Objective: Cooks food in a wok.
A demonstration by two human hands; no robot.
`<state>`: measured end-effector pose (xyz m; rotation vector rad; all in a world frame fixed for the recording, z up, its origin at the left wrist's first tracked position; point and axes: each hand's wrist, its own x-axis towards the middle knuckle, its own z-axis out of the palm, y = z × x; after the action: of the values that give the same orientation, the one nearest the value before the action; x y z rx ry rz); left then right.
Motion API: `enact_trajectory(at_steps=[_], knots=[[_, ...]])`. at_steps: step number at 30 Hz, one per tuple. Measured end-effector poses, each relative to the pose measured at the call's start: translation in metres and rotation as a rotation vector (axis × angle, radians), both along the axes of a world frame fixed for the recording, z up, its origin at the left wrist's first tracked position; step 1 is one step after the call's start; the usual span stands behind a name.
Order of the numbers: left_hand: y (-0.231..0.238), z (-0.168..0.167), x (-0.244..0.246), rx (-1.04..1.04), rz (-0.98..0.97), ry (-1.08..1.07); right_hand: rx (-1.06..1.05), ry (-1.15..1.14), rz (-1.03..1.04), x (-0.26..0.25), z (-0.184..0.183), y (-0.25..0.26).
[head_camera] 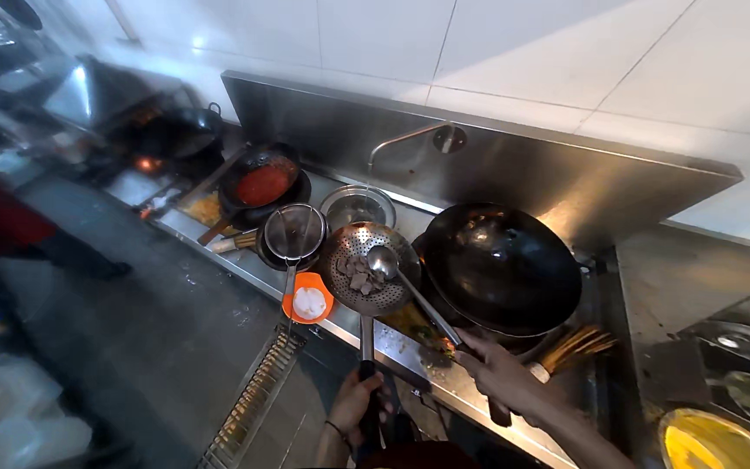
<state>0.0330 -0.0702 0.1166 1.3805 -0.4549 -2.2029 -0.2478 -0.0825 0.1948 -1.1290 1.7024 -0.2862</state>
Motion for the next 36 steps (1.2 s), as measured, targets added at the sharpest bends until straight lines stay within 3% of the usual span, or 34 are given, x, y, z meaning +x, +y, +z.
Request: enact_trajectory(at_steps=[6,11,13,15,17,18,20,23,25,26,28,32,36], knots=[[-0.001,0.001,0.001,0.013,0.005,-0.001,-0.060,0.379,0.294,0.009,0.018,-0.005],[-0.001,-0.001,-0.001,-0.010,-0.013,-0.013,-0.199,0.470,0.247,0.015,0.020,0.012],[0.001,0.006,0.001,-0.181,-0.152,-0.300,-0.219,0.391,0.217,0.013,0.033,0.020],[-0.008,0.028,0.013,-0.479,-0.312,-0.875,-0.216,0.311,0.190,0.010,0.038,0.026],[-0.039,0.052,0.046,-0.738,-0.233,-1.290,-0.242,0.278,0.152,0.011,0.038,0.025],[-0.062,0.055,0.070,-0.773,-0.165,-1.392,-0.262,0.266,0.138,0.015,0.040,0.020],[-0.108,0.042,0.117,-0.501,-0.177,-1.308,-0.292,0.155,0.096,0.032,0.044,-0.003],[-0.147,-0.017,0.152,-0.200,-0.003,-0.588,-0.232,-0.165,-0.035,0.071,0.042,-0.050],[-0.151,-0.019,0.148,-0.152,0.219,-0.213,-0.210,-0.284,-0.119,0.096,0.038,-0.077],[-0.149,-0.009,0.144,-0.167,0.288,-0.170,-0.205,-0.318,-0.159,0.107,0.035,-0.087],[-0.142,0.013,0.139,-0.236,0.341,-0.282,-0.171,-0.370,-0.207,0.129,0.030,-0.103],[-0.140,0.029,0.137,-0.389,0.260,-0.717,-0.034,-0.466,-0.135,0.178,0.012,-0.149],[-0.139,0.034,0.130,-0.454,0.165,-0.943,-0.036,-0.212,0.011,0.232,-0.019,-0.183]])
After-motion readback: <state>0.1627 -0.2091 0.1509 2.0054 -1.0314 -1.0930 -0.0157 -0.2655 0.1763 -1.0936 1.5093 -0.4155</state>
